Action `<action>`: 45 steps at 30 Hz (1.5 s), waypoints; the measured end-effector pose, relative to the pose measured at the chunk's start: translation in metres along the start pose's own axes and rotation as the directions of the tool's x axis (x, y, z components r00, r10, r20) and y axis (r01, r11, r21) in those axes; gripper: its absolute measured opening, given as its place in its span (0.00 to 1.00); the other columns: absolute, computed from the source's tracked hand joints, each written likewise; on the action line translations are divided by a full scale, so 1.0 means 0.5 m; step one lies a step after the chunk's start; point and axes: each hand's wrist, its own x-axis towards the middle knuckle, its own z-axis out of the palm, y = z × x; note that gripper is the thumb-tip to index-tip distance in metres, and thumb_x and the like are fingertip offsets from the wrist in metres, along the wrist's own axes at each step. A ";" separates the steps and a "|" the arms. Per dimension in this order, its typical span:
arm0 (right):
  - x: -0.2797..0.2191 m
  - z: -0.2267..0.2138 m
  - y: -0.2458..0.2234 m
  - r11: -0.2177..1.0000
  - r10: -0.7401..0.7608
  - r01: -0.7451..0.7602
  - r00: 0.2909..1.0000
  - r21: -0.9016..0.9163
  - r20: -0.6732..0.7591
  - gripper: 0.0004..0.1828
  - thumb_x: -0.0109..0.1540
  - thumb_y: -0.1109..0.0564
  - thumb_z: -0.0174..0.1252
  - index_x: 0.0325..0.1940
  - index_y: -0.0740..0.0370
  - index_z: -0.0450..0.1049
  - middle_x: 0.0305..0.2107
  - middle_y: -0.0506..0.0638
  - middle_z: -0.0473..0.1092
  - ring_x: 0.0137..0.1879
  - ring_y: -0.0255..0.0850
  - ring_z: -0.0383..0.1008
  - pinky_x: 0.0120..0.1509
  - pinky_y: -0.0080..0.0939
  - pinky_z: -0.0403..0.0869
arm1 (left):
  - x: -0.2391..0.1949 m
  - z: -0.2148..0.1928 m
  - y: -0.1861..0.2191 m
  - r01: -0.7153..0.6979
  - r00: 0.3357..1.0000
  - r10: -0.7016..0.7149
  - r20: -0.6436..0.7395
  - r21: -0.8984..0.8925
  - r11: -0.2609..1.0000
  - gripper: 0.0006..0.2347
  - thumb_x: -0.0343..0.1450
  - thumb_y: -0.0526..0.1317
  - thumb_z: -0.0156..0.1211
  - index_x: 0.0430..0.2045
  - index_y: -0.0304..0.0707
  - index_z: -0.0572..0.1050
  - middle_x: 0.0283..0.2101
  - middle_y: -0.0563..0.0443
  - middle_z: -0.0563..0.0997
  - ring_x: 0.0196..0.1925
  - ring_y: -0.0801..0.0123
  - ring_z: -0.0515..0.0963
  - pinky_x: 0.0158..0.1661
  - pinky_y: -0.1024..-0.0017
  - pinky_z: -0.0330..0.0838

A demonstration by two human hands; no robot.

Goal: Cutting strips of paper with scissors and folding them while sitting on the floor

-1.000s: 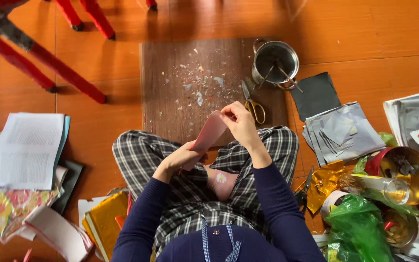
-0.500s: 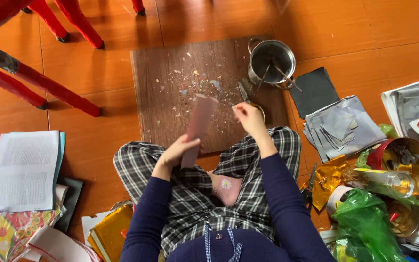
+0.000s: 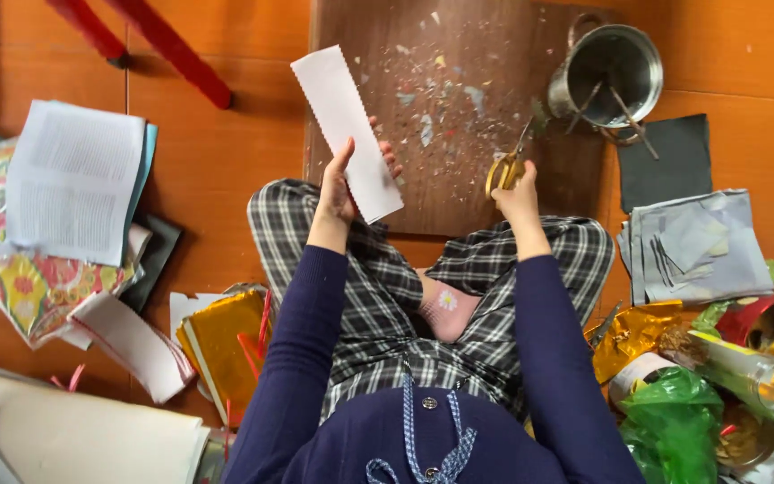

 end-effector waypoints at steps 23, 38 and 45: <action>-0.498 0.086 -0.174 0.901 -0.381 0.118 0.675 0.418 0.631 0.35 0.60 0.32 0.51 0.65 0.51 0.60 0.26 0.55 0.71 0.21 0.38 0.71 0.23 0.34 0.70 | -0.005 0.004 0.006 -0.022 0.988 0.031 0.150 -0.061 0.998 0.27 0.71 0.51 0.53 0.65 0.44 0.58 0.42 0.38 0.76 0.45 0.53 0.80 0.55 0.44 0.73; -0.511 0.087 -0.227 0.827 -0.350 -0.088 0.692 0.555 0.631 0.30 0.62 0.36 0.53 0.62 0.51 0.59 0.16 0.44 0.59 0.19 0.29 0.61 0.21 0.26 0.65 | -0.026 0.031 0.006 0.052 0.979 -0.038 0.203 -0.066 0.996 0.27 0.71 0.47 0.51 0.66 0.40 0.56 0.39 0.37 0.74 0.42 0.51 0.78 0.51 0.47 0.71; -0.529 0.076 -0.257 0.832 -0.355 -0.036 0.731 0.553 0.582 0.20 0.65 0.42 0.50 0.53 0.56 0.62 0.08 0.46 0.57 0.09 0.33 0.60 0.14 0.27 0.61 | -0.023 0.025 0.002 0.054 0.980 -0.042 0.196 -0.058 0.997 0.26 0.72 0.47 0.49 0.65 0.40 0.56 0.39 0.37 0.74 0.42 0.50 0.78 0.51 0.45 0.71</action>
